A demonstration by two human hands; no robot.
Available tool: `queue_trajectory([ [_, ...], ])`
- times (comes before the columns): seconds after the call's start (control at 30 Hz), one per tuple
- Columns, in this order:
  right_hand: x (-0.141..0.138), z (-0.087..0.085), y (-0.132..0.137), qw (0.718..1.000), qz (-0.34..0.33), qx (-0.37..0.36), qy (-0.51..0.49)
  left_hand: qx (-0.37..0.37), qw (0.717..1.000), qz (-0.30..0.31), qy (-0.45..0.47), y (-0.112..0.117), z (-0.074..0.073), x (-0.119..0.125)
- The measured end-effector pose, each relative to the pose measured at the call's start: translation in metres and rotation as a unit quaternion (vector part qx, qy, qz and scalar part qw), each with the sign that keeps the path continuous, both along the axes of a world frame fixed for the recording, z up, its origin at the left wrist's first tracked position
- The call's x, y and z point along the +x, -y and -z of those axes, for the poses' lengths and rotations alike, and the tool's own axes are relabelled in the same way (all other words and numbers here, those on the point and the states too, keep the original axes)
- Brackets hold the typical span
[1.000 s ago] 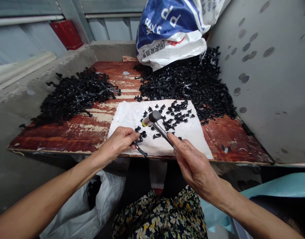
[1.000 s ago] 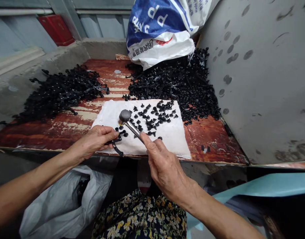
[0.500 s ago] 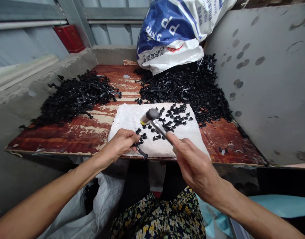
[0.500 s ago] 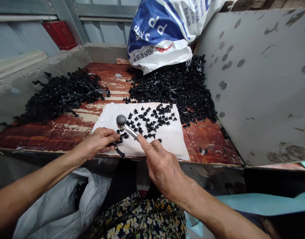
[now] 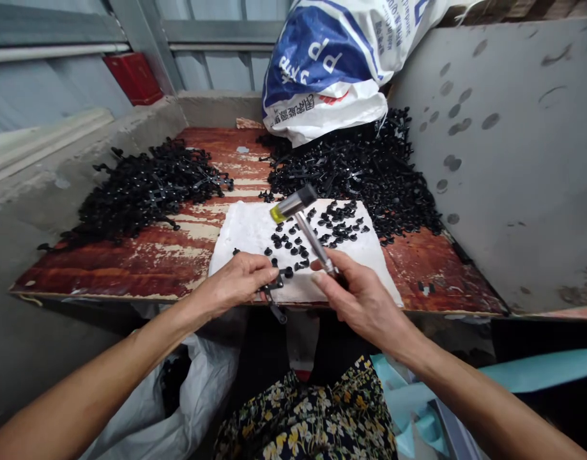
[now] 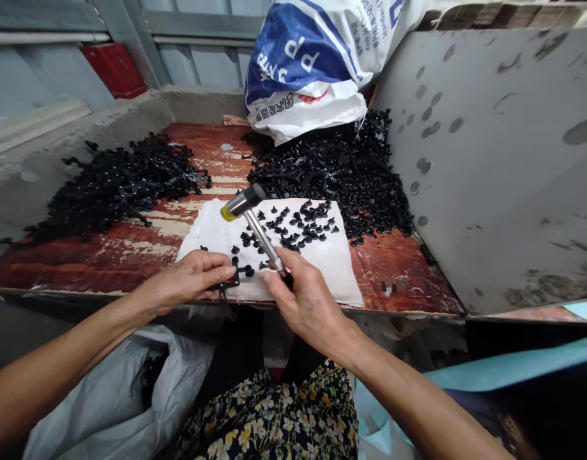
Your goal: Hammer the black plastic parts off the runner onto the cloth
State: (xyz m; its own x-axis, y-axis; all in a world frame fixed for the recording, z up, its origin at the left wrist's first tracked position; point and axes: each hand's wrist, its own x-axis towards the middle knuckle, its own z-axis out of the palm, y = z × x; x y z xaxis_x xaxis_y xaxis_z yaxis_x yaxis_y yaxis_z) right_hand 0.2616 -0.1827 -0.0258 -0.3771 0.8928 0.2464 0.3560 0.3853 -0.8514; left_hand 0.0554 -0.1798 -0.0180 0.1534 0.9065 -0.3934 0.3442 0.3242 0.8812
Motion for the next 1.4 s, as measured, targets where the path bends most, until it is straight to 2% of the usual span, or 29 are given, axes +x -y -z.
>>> queue_trajectory([
  [0.07, -0.012, 0.005, -0.003, 0.997, -0.030, -0.059, -0.033, 0.037, 0.998, 0.054, -0.008, 0.004, -0.002, 0.003],
  [0.13, -0.022, 0.012, -0.004, 0.992, -0.043, -0.098, -0.067, 0.081, 0.995, 0.055, -0.028, 0.009, -0.001, 0.002],
  [0.17, -0.025, 0.015, -0.003, 0.989, -0.041, -0.113, -0.083, 0.102, 0.994, 0.022, -0.029, 0.012, 0.001, 0.001],
  [0.23, -0.029, 0.019, -0.002, 0.985, -0.024, -0.131, -0.113, 0.118, 0.989, -0.092, 0.011, 0.021, 0.004, -0.002],
  [0.3, -0.032, 0.019, 0.000, 0.981, 0.002, -0.141, -0.135, 0.076, 0.973, -0.190, 0.106, 0.030, 0.006, -0.002],
  [0.33, -0.034, 0.019, 0.000, 0.980, 0.012, -0.142, -0.141, 0.037, 0.964, -0.210, 0.162, 0.034, 0.007, 0.000],
  [0.4, -0.039, 0.018, -0.001, 0.980, 0.022, -0.131, -0.147, -0.032, 0.944, -0.210, 0.253, 0.040, 0.008, 0.006],
  [0.5, -0.045, 0.019, -0.001, 0.985, 0.002, -0.094, -0.144, -0.046, 0.927, -0.228, 0.294, 0.038, 0.009, 0.013],
  [0.63, -0.039, 0.019, 0.000, 0.986, -0.013, -0.116, -0.121, -0.027, 0.925, -0.258, 0.278, 0.018, 0.008, 0.004],
  [0.83, -0.014, 0.014, 0.004, 0.975, 0.046, -0.155, -0.153, -0.049, 0.941, -0.281, 0.180, -0.014, 0.003, -0.015],
  [0.97, -0.003, 0.014, 0.008, 0.972, 0.068, -0.158, -0.160, -0.067, 0.944, -0.284, 0.156, -0.019, 0.002, -0.015],
  [1.4, 0.008, 0.025, 0.015, 0.971, 0.067, -0.166, -0.159, -0.067, 0.945, -0.293, 0.131, -0.025, 0.003, -0.017],
])
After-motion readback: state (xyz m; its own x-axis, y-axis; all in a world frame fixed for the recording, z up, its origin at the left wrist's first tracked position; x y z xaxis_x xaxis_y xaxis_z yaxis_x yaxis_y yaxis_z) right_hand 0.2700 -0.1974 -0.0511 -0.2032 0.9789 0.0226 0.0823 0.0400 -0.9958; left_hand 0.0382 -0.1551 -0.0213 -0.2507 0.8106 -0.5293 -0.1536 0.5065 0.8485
